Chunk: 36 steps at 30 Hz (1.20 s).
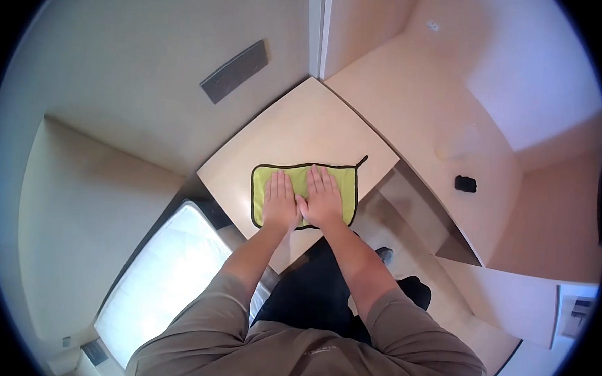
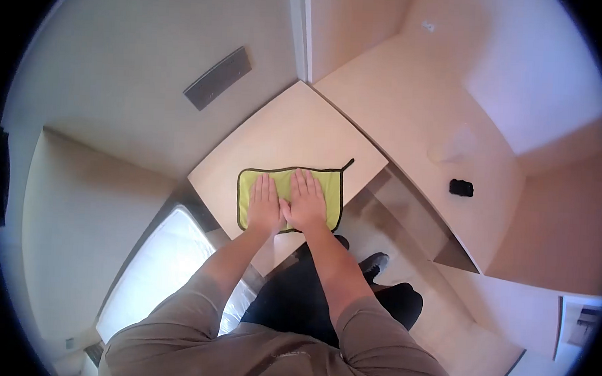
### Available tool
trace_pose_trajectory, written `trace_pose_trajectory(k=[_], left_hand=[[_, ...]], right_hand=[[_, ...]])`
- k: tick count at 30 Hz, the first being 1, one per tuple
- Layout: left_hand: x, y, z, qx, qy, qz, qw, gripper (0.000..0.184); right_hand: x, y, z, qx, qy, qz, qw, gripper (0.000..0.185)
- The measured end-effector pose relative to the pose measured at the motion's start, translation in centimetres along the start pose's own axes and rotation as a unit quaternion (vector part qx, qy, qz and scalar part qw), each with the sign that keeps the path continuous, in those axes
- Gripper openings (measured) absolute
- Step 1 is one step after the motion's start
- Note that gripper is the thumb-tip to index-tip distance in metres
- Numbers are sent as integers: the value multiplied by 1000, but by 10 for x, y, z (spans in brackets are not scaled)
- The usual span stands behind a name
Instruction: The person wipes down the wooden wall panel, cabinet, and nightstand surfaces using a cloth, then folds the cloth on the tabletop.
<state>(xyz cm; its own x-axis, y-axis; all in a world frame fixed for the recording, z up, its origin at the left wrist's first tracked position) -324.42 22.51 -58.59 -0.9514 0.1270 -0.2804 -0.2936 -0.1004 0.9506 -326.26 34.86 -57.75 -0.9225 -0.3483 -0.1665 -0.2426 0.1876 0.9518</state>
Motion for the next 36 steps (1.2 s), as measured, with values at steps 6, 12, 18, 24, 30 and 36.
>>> trace_pose_trajectory(k=[6,12,18,24,30,36], left_hand=[[-37,-16,7,-30,-23,24,999,74],[-38,-14,11,-20,-26,-6,999,74],[20,1,8,27,-77,2,997,75],[126,31,8,12,-12,11,1000,71],[179,39,12,30,18,31,999,71],[173,34,7,76,-7,40,996,74]], right_hand=[[-44,-20,-8,-8,-24,-1,1000,74],[-52,-21,-8,10,-29,17,999,74],[1,1,18,-4,15,17,1000,75],[111,18,59,-11,-12,35,999,70],[156,36,80,14,-12,66,998,65],[132,33,69,15,-69,68,995,65]])
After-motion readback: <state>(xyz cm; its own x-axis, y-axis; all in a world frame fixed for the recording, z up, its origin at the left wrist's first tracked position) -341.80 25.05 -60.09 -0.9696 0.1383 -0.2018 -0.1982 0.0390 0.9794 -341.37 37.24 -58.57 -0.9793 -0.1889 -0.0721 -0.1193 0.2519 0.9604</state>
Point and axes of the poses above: each hand's wrist, its own x-axis towards the middle knuckle, its own y-axis out of the back of the hand, z = x × y, the point moved 4 cm from there along x, towards the middle knuckle, and after that the axes turned 10 degrees about -z, right-handed, at the moved point
